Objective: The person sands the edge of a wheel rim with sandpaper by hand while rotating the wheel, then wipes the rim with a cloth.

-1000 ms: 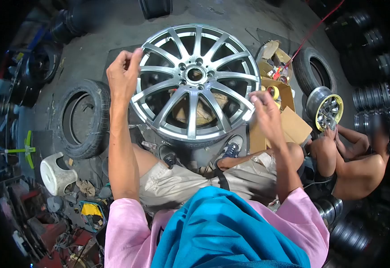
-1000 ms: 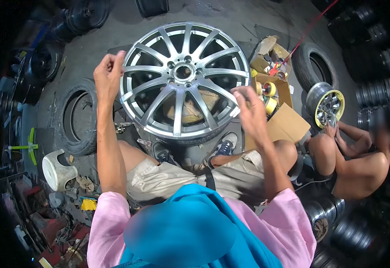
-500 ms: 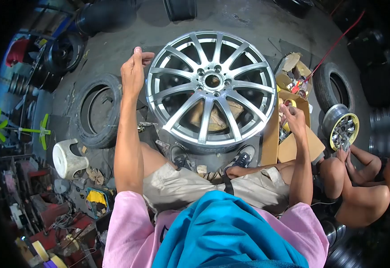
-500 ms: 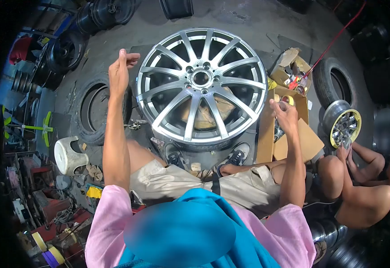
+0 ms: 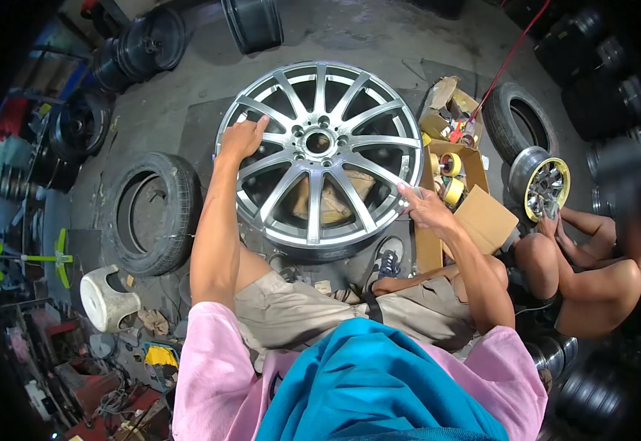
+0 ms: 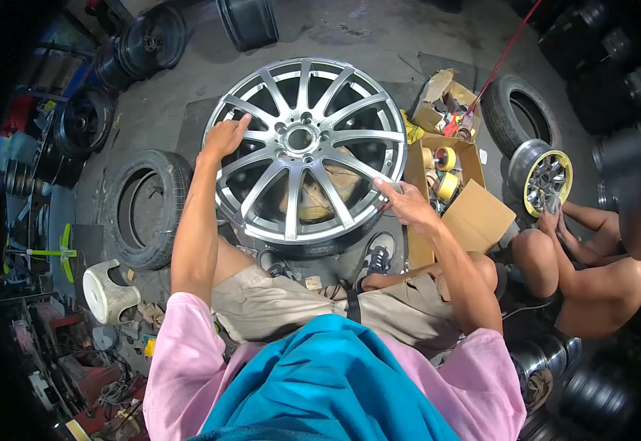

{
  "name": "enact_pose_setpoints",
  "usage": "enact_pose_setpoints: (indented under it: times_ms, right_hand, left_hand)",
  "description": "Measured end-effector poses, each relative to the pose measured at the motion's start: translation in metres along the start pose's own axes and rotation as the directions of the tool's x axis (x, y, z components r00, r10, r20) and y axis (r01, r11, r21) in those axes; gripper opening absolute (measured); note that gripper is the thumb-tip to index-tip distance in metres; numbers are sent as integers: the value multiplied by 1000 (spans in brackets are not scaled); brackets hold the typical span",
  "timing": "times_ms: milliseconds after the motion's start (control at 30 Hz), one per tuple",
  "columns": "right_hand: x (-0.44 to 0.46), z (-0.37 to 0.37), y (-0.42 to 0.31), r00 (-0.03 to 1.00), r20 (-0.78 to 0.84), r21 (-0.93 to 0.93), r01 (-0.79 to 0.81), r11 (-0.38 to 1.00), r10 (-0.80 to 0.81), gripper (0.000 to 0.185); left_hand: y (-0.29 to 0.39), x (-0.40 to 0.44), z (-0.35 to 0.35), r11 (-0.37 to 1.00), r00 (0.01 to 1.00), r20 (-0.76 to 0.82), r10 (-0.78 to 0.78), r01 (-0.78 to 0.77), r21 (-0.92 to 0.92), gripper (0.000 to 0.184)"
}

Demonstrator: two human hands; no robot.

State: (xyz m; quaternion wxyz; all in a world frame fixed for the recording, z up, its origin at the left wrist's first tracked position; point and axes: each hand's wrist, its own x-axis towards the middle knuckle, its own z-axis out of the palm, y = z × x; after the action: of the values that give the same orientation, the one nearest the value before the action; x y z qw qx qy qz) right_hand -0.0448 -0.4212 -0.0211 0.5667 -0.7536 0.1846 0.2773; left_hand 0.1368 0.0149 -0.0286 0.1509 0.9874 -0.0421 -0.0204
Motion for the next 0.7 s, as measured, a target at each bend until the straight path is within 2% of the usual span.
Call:
enact_pose_setpoints:
  times_ms: [100,167,200,267,367,433,533,600,633,700]
  right_hand:
    - [-2,15,-3,999,-32,65,13,998,-11,77]
    - [-7,25,-11,986,-164,105,31,994,-14,73]
    - [-6,23,-13,985,-169,101,35,994,-18,73]
    - [0,15,-12,979,-201,108,-21,994,43,70]
    - [14,3,-24,925,-371,69,118,991,-85,70]
    - [57,-16,-21,839,-475,12,306,952,-264,74]
    - [91,-45,-53,814,-543,-40,222,974,-207,78]
    - [119,-55,-52,719,-618,-112,319,941,-317,80]
    - [115,-59,-49,718,-627,-102,308,946,-302,80]
    - [101,-67,-47,798,-492,-277,234,932,-347,82]
  left_hand:
    - [2,-1,2,999,998,56,18,-20,32,75]
    - [3,-6,1,998,997,76,27,-30,47,75]
    - [6,-9,-3,997,996,82,21,-27,76,76]
    - [12,-21,-6,997,995,102,9,-18,80,79]
    - [18,-43,-14,998,987,155,-48,40,52,84]
    - [22,-55,-15,997,981,185,-53,42,61,85]
    - [32,-70,1,998,981,189,-43,32,61,89]
    - [46,-71,2,992,968,241,-73,45,118,89]
    - [45,-68,0,992,965,253,-62,32,122,89]
    - [36,-63,-2,997,952,299,-64,71,-13,85]
